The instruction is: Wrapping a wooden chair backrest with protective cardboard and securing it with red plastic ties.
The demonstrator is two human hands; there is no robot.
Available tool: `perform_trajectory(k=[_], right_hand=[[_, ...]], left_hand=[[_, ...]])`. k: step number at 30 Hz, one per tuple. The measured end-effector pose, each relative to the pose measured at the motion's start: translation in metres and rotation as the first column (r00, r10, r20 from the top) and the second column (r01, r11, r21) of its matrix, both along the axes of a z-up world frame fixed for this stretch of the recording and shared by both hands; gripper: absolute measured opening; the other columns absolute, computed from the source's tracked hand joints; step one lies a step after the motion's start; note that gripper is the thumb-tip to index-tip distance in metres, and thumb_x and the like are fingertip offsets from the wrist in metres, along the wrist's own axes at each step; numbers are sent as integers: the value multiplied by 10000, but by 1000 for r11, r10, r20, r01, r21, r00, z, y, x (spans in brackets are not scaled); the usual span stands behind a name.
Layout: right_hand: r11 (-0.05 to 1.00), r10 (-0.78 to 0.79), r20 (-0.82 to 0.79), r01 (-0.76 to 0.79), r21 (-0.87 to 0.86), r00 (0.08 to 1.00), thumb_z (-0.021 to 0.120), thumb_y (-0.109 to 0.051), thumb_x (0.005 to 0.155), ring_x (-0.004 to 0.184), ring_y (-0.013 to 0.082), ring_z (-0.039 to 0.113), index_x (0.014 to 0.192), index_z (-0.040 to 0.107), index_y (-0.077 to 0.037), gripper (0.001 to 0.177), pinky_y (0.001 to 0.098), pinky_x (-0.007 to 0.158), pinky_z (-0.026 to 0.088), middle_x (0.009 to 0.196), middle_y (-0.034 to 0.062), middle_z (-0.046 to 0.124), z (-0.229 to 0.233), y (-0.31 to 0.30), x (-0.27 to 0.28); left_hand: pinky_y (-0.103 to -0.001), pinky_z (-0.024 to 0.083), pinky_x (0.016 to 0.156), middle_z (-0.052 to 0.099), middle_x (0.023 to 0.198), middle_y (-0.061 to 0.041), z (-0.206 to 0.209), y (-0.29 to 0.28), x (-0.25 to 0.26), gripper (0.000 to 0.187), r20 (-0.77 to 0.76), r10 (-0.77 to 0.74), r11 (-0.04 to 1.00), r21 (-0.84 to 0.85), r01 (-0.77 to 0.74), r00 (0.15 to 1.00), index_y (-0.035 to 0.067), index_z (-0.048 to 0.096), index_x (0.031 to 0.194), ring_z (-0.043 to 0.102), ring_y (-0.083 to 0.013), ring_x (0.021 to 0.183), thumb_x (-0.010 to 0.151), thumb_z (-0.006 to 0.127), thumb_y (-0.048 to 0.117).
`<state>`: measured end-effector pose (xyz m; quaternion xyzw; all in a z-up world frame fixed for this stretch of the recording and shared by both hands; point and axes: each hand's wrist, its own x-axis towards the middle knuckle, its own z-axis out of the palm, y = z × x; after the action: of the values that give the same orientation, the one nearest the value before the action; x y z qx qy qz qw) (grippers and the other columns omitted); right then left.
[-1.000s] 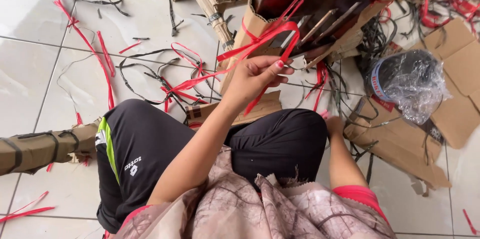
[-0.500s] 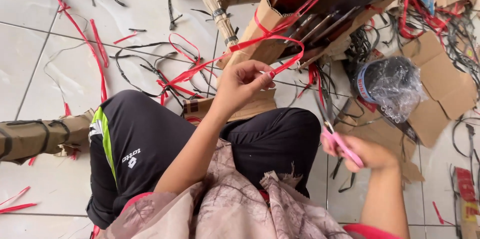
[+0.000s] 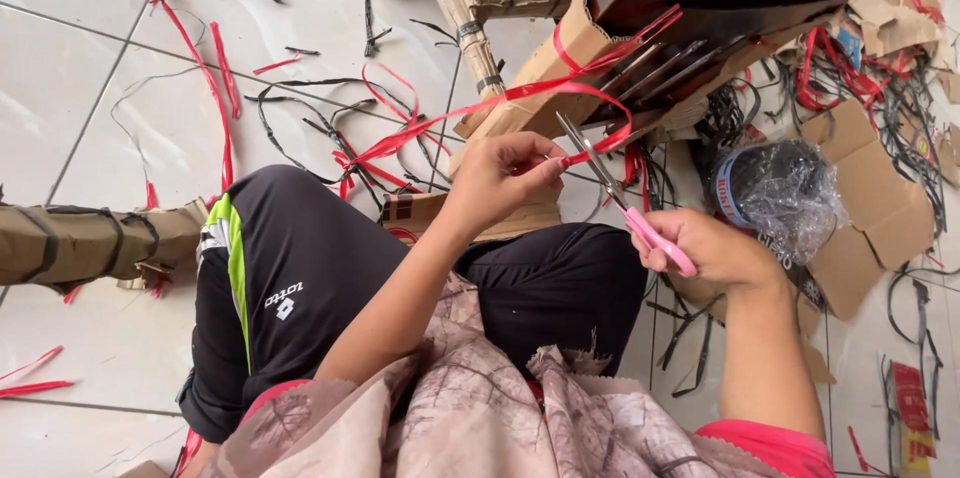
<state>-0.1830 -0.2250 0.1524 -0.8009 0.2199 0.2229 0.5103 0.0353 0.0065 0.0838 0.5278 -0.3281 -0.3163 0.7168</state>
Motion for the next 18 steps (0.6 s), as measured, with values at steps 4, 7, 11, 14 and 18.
perform_trajectory(k=[4,7,11,14,18], right_hand=[[997,-47,88,51,-49,995,768,-51,789,444,137,451,705,638,-60,155,254,429,374,480,53,563,-19,-5,-28],[977,-144,42,149,-152,989,781,-149,836,411,213,517,688,742,-9,207,310,455,427,463,108,627,-46,-26,-58],[918,-354,-84,329,-221,931,665,-79,897,358,157,433,720,653,2,195,271,385,320,466,105,552,-95,-27,-46],[818,-570,-87,554,-154,817,591,-222,970,334,161,451,738,601,-22,306,299,358,398,494,115,519,-168,-30,-1],[648,-754,-239,751,-125,611,653,-269,997,321,73,425,991,634,78,347,417,521,658,816,216,672,-293,-53,62]], left_hand=[[-244,550,792,777,746,16,-4,3,5,97,15,2,1000,27,-2,1000,186,781,971,687,-67,767,924,738,260],[-267,556,829,780,777,-14,-6,1,10,118,-20,20,1000,-1,-20,1000,160,763,988,705,-89,813,931,734,259],[-196,521,673,723,725,12,-30,-17,10,110,-169,100,994,-22,-106,981,163,794,961,607,-33,704,886,813,241],[-161,473,586,687,690,6,-36,-29,7,130,-305,92,990,-71,-119,948,141,794,975,566,-25,644,881,831,223],[-183,466,562,658,683,-43,-34,-30,4,185,-626,11,968,-187,-164,780,53,775,1033,552,-65,602,929,795,205]])
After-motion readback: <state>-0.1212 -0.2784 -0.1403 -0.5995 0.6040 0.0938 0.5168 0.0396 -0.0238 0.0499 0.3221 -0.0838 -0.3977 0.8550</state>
